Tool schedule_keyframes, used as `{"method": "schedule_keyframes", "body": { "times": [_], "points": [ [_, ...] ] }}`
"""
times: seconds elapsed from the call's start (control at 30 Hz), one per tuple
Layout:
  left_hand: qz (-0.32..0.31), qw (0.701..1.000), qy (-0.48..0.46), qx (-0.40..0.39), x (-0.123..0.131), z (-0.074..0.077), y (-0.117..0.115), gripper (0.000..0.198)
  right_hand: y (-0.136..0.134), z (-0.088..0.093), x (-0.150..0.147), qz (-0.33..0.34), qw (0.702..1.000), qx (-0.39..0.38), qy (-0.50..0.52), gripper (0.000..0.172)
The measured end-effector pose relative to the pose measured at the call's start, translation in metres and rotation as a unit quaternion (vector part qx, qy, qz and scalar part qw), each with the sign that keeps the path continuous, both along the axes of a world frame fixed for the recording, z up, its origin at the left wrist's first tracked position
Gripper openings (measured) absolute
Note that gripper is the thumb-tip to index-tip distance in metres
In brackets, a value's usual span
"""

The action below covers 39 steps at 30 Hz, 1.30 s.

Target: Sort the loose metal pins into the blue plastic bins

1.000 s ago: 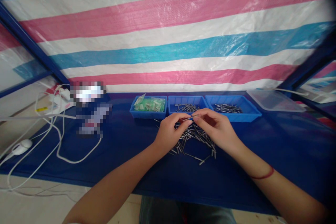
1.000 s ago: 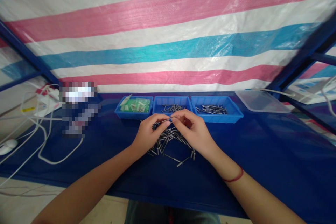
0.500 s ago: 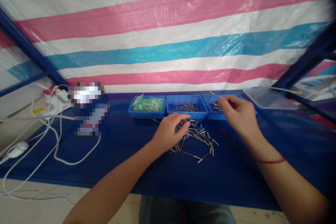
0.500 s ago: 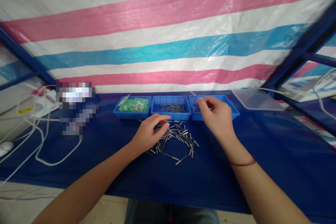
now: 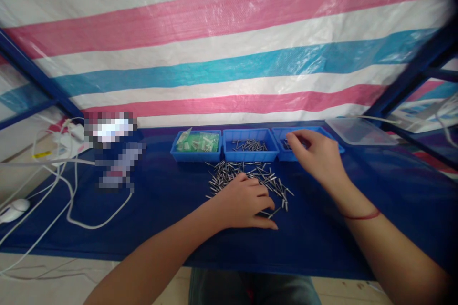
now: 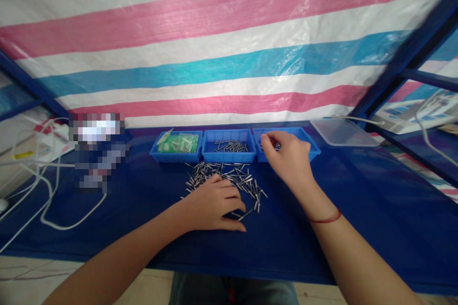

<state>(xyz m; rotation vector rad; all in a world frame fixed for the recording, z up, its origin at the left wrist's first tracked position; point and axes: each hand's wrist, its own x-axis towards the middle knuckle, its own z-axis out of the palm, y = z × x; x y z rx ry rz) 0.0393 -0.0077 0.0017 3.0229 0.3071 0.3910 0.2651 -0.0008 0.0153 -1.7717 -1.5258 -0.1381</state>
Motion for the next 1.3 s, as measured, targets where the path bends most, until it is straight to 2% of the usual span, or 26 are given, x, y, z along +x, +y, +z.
{"method": "schedule_keyframes", "body": {
  "times": [0.1, 0.2, 0.3, 0.43, 0.53, 0.7, 0.8, 1.0, 1.13, 1.3],
  "points": [
    [0.015, 0.999, 0.024, 0.034, 0.003, -0.004, -0.002, 0.026, -0.002, 0.000, -0.009, 0.040, 0.999, 0.009, -0.004, 0.023],
    [0.032, 0.997, 0.026, 0.062, 0.005, -0.006, -0.004, 0.020, -0.005, 0.002, -0.016, 0.108, 0.994, 0.018, -0.015, 0.022],
    [0.095, 0.994, 0.000, 0.061, 0.006, -0.004, -0.002, 0.021, -0.008, 0.006, -0.019, 0.192, 0.981, -0.006, -0.003, 0.022],
    [0.212, 0.971, -0.093, -0.066, 0.003, -0.001, 0.011, 0.023, -0.012, 0.008, -0.024, 0.313, 0.944, -0.088, 0.050, 0.018],
    [0.251, 0.939, -0.171, -0.158, -0.001, -0.003, 0.021, 0.021, -0.013, 0.003, -0.033, 0.371, 0.912, -0.132, 0.114, 0.016],
    [0.253, 0.893, -0.264, -0.262, -0.001, -0.009, 0.021, 0.018, -0.012, -0.011, -0.048, 0.358, 0.882, -0.107, 0.288, 0.022],
    [0.250, 0.876, -0.291, -0.293, 0.001, -0.010, 0.019, 0.016, -0.011, -0.013, -0.052, 0.344, 0.873, -0.089, 0.333, 0.022],
    [0.245, 0.878, -0.289, -0.292, 0.002, -0.012, 0.019, 0.017, -0.012, -0.012, -0.052, 0.337, 0.893, -0.067, 0.292, 0.022],
    [0.239, 0.895, -0.272, -0.261, 0.002, -0.009, 0.019, 0.019, -0.013, -0.011, -0.050, 0.349, 0.897, -0.069, 0.264, 0.022],
    [0.257, 0.890, -0.301, -0.225, 0.000, -0.003, 0.021, 0.017, -0.012, -0.009, -0.049, 0.323, 0.909, -0.064, 0.256, 0.024]
  ]
}}
